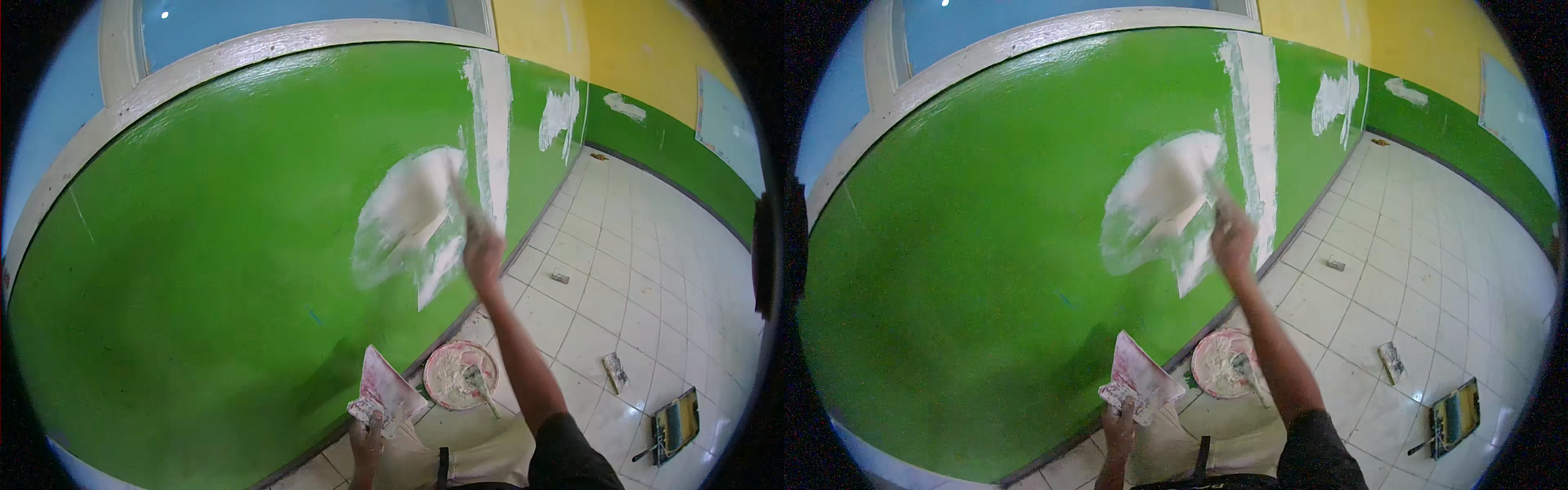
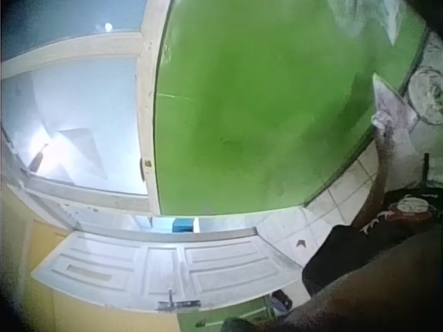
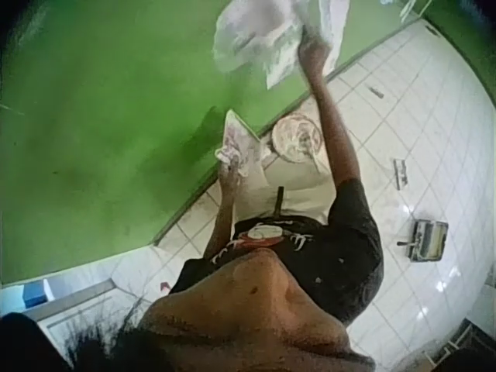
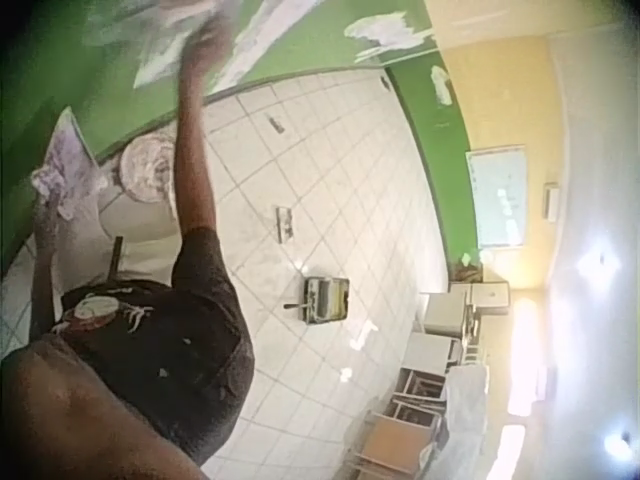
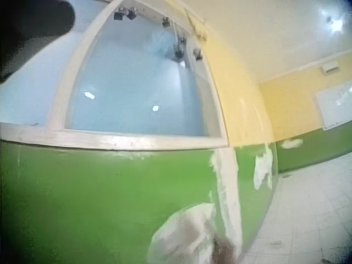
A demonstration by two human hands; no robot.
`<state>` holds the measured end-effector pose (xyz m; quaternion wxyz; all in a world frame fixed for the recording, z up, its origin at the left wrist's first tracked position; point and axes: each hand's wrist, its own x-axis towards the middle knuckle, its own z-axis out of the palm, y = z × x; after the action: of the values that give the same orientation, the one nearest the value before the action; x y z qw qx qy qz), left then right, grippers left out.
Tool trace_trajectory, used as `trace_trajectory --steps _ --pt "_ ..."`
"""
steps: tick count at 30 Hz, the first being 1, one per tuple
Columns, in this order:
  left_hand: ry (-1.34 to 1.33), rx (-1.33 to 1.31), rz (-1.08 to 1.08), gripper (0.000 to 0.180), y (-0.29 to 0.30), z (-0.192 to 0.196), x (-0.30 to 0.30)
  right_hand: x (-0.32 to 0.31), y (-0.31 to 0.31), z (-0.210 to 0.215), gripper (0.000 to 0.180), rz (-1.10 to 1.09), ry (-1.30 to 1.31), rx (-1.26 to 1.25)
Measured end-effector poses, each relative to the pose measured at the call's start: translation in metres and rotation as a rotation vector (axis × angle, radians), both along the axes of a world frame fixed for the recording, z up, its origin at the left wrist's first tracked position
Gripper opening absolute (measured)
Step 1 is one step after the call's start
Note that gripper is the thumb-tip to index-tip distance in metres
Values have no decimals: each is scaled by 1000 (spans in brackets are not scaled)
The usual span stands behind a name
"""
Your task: Applying plaster compound to a green wall using a trowel and putty knife.
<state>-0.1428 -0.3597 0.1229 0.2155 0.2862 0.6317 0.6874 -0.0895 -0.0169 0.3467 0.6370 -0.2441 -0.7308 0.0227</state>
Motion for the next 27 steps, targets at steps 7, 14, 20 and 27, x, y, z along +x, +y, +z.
trace_trajectory --steps 7,14,20,27 --pt "-308 87 73 23 -3 -1 9 -11 118 23 27 163 234 -207" --pt "-284 67 134 26 -13 10 2 -68 -68 -37 62 314 50 49" --pt "-465 40 79 24 -3 -3 3 -45 -164 -100 59 480 -241 43" --pt "-468 159 128 24 -6 -18 -1 -24 -88 -41 49 170 64 122"
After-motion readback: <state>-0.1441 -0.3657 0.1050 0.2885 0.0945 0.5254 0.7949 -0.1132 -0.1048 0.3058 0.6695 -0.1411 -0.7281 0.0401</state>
